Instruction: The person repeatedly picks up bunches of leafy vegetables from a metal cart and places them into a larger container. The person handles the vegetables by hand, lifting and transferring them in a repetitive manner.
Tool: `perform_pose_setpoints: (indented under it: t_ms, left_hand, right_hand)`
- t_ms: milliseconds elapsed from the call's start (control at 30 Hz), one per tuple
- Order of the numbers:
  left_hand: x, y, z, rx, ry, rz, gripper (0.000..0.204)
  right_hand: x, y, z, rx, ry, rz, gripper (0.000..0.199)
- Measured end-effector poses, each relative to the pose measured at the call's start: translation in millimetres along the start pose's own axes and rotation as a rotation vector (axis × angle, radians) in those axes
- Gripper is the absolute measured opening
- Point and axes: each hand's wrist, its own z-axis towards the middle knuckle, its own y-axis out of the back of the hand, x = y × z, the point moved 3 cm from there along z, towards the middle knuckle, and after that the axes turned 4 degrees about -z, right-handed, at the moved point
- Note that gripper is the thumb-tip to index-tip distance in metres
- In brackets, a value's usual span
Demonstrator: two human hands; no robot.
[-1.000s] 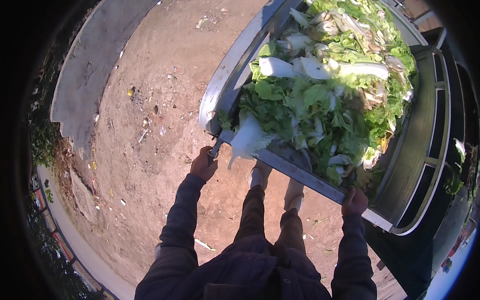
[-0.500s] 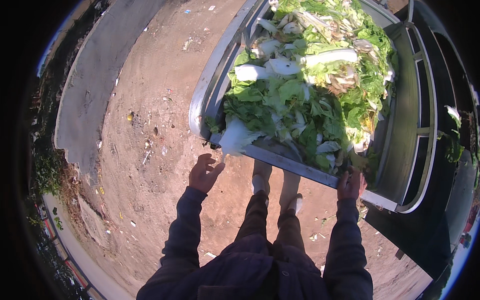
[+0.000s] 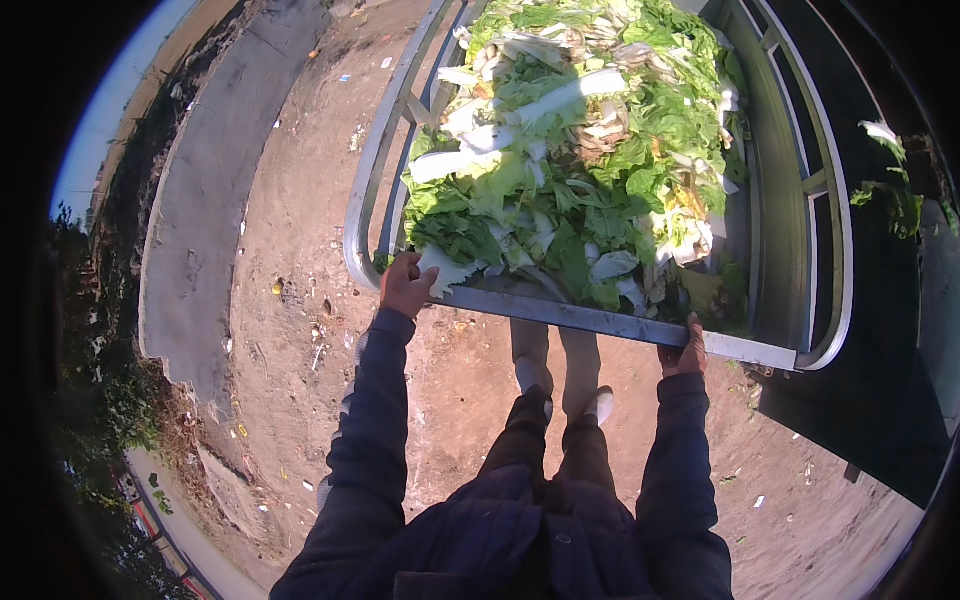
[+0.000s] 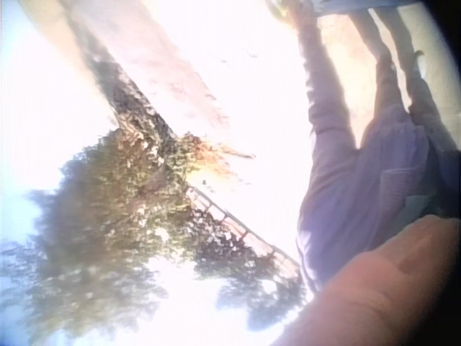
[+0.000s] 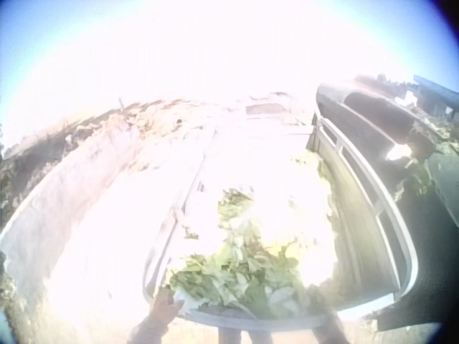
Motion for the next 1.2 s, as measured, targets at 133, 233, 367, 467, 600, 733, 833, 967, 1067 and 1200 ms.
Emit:
perform_pose_setpoints:
  t_ms: [133, 233, 367, 467, 600, 733, 833, 967, 1067, 1200]
  left_hand:
    - [1, 15, 21, 0.083, -0.063, 0.182, 0.042]
    - [6, 24, 26, 0.127, -0.071, 0.214, 0.041]
    - [17, 17, 23, 0.187, -0.043, 0.342, 0.041]
    - [27, 5, 15, 0.137, -0.109, 0.418, 0.043]
    - [41, -16, 4, 0.207, -0.038, 0.532, 0.047]
    - [41, -40, -5, 0.175, -0.064, 0.537, 0.043]
    - [38, -58, -9, 0.122, -0.061, 0.504, 0.041]
    - [36, -76, -12, 0.099, -0.069, 0.544, 0.044]
    - [41, -80, -9, 0.049, 0.041, 0.518, 0.047]
    - [49, -89, -7, -0.001, 0.035, 0.483, 0.05]
  right_hand:
    - [-18, 8, 1, -0.124, 0.025, 0.039, 0.03]
    - [-37, 33, -34, -0.04, 0.038, 0.148, 0.032]
    - [-61, 71, -69, 0.079, -0.089, 0.229, 0.033]
    - [-78, 96, -77, 0.101, -0.146, 0.289, 0.032]
    - [-119, 139, -87, 0.071, -0.24, 0.43, 0.041]
    - [-179, 193, -81, 0.043, -0.378, 0.624, 0.065]
    - [-229, 232, -50, -0.093, -0.44, 0.708, 0.062]
    - [-279, 259, 18, -0.021, 0.007, -0.151, 0.046]
    - [-308, 266, 60, 0.058, -0.056, 0.219, 0.041]
    - [-323, 270, 111, 0.091, -0.24, 0.553, 0.047]
